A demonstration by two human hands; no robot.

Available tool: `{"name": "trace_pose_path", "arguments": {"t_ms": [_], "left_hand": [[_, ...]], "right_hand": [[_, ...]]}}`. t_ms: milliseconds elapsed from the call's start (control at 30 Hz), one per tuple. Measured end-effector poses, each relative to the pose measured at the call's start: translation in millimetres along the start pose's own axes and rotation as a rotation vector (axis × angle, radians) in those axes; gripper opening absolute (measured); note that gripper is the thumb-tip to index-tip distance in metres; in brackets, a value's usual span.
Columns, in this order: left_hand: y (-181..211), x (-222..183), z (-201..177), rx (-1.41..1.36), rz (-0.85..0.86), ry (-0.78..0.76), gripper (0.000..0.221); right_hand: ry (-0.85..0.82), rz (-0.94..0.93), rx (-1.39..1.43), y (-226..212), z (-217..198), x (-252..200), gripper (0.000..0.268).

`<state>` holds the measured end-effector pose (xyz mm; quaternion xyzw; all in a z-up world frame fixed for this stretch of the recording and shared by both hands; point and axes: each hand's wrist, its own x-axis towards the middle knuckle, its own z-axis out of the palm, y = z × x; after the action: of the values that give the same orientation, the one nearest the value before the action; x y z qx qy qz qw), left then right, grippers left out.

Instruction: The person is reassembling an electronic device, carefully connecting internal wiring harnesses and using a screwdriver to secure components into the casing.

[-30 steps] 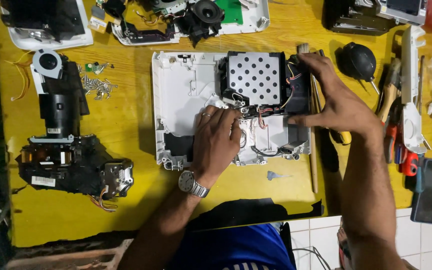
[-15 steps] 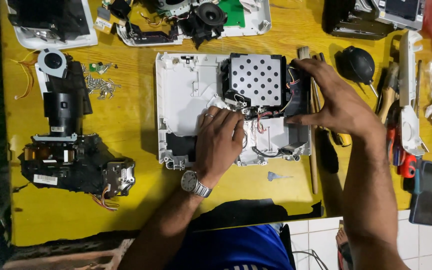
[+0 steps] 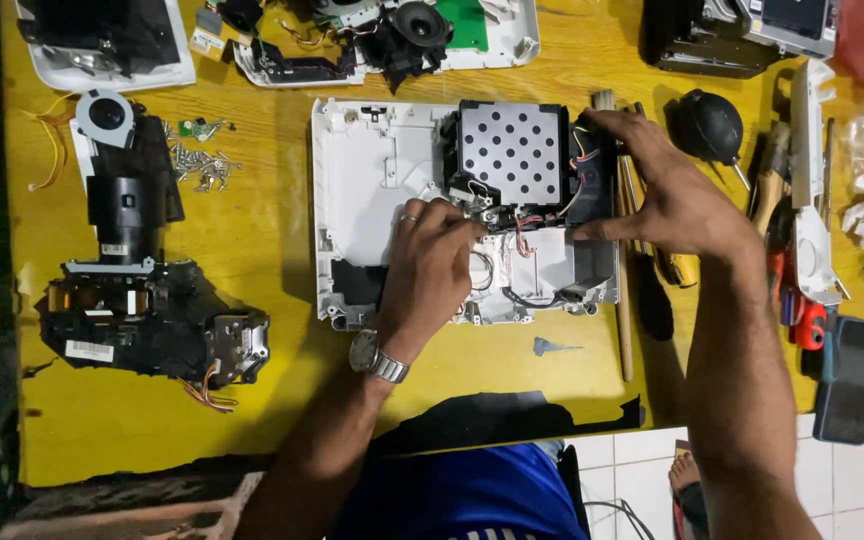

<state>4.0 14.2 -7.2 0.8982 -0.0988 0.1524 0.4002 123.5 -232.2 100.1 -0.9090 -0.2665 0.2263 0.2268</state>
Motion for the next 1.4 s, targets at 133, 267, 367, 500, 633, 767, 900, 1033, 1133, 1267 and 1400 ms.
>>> {"name": "trace_pose_path", "arguments": {"t_ms": [133,267,367,500,633,767,900,1033,1133,1267,1400], "left_hand": [[4,-2,4,0.035,-0.006,0.051,0.032],[11,-4,9,0.248,0.033,0.137,0.023],[10,-2,5,0.238,0.016,0.111,0.019],[3,-6,11,0.207,0.014,0.054,0.023],[11,-2,10,0.180,-0.031,0.069,0.014],[13,-1,9,0.193,-0.010,0.122,0.006],[16,-3,10,0.296,0.037,0.164,0.009],[7,-5,9,0.370,0.137,0.148,0.016],[6,-4,4,0.339,0.193,0.118,0.015],[0,-4,6,0.310,0.231,0.097,0.013],[2,-4,-4,0.272,0.233,0.117,0.011]], "right_hand": [[0.050,-0.051,0.071,5,7,-2,0.112],[0.127,-0.154,0.074,-5,12,-13,0.099],[0.253,-0.204,-0.039,-19,18,-35,0.088],[0.530,-0.215,-0.088,-21,34,-68,0.054],[0.757,0.085,-0.051,13,60,-96,0.022],[0.699,0.414,-0.176,49,91,-106,0.028],[0.670,0.440,-0.254,46,102,-107,0.031],[0.839,0.118,-0.153,12,101,-103,0.017],[0.829,-0.001,-0.086,1,114,-96,0.015],[0.526,-0.096,-0.139,-48,110,-80,0.022],[0.364,-0.050,-0.332,-72,97,-66,0.034]]}}
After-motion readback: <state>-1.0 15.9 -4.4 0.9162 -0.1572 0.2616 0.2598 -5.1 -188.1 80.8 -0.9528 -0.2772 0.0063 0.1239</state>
